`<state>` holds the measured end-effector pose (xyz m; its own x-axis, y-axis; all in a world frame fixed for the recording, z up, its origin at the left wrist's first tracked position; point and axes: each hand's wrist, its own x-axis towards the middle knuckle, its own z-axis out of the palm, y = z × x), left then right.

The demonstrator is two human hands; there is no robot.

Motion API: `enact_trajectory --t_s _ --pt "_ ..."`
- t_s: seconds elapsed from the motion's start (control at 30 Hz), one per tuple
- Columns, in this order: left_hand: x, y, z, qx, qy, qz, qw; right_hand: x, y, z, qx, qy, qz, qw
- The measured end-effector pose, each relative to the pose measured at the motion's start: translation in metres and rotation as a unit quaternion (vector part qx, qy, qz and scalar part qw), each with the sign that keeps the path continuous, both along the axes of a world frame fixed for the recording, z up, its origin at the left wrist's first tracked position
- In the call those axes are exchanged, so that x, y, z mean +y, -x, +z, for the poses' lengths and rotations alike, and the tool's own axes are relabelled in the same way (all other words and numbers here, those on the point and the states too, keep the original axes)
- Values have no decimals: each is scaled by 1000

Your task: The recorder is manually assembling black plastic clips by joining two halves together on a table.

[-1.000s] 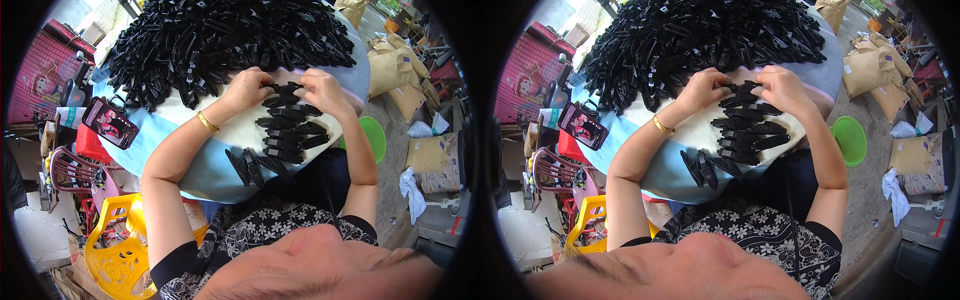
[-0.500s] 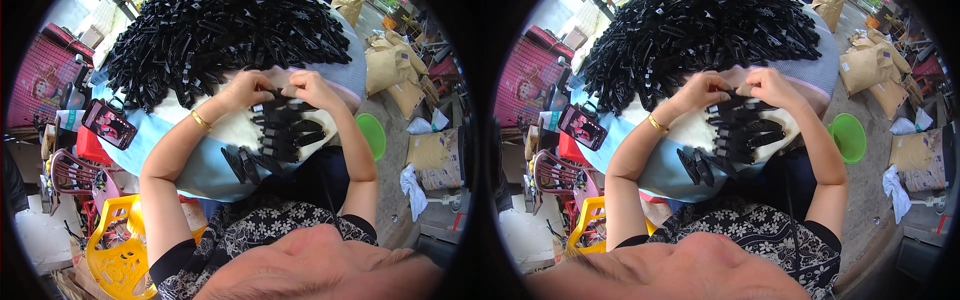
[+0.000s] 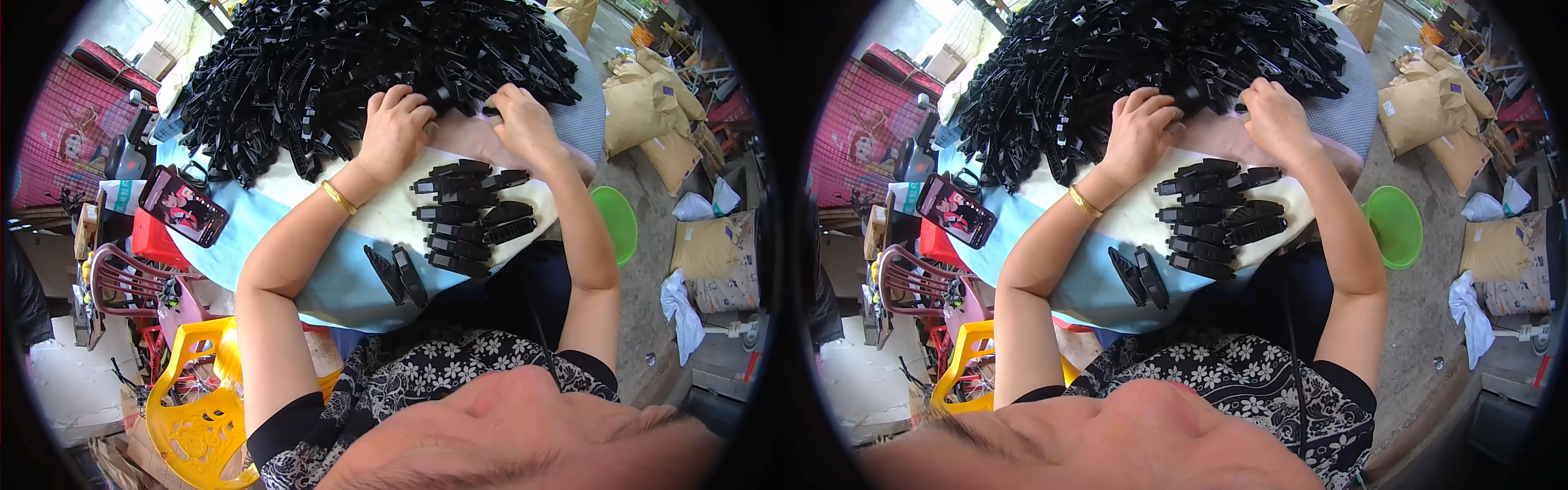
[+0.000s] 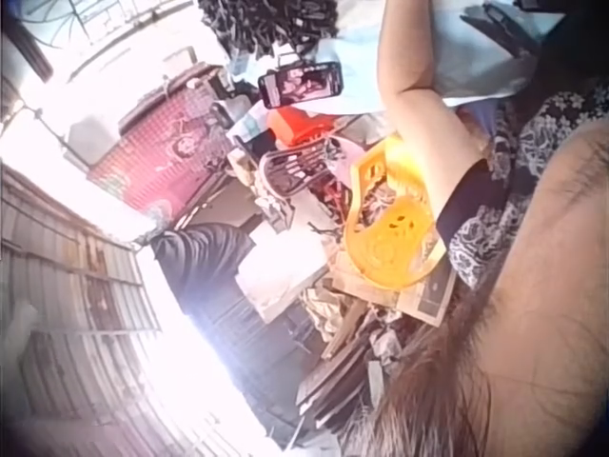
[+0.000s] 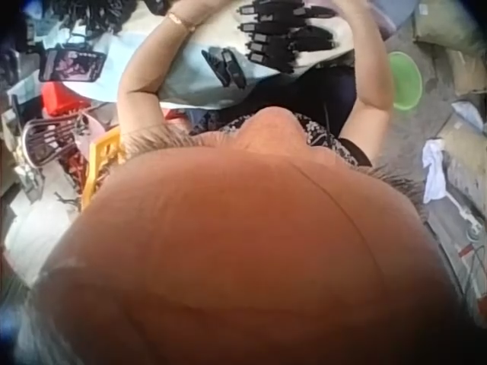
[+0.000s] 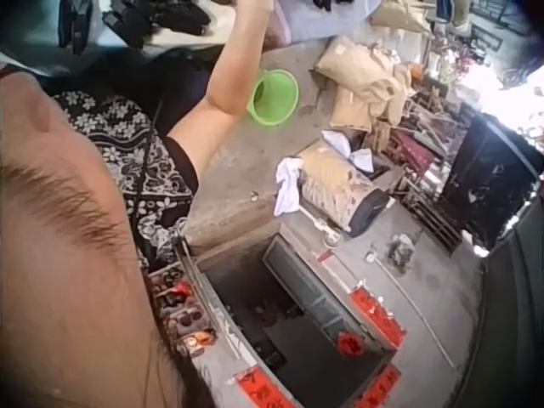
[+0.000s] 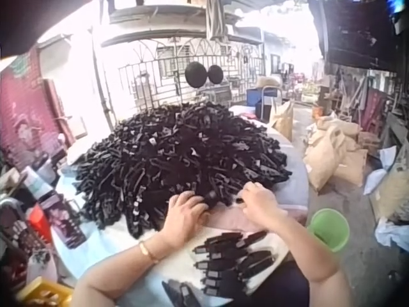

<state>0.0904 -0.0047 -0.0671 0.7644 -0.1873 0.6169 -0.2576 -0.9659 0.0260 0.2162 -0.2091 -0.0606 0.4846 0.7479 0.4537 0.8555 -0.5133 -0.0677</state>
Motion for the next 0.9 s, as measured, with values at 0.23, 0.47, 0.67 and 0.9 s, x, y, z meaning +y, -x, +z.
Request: enact_trajectory --t_s 0.23,0.47,0.67,0.9 --pt "-19 19 9 105 193 -28 975 -5 23 -3 451 -237 157 846" --pt "-14 14 14 307 329 -15 893 -21 30 9 187 -59 71 978" --pt "-1 8 13 135 81 -84 984 -15 38 15 164 -50 40 984" --pt "-10 12 7 173 155 -67 970 -6 41 17 183 -60 123 973"
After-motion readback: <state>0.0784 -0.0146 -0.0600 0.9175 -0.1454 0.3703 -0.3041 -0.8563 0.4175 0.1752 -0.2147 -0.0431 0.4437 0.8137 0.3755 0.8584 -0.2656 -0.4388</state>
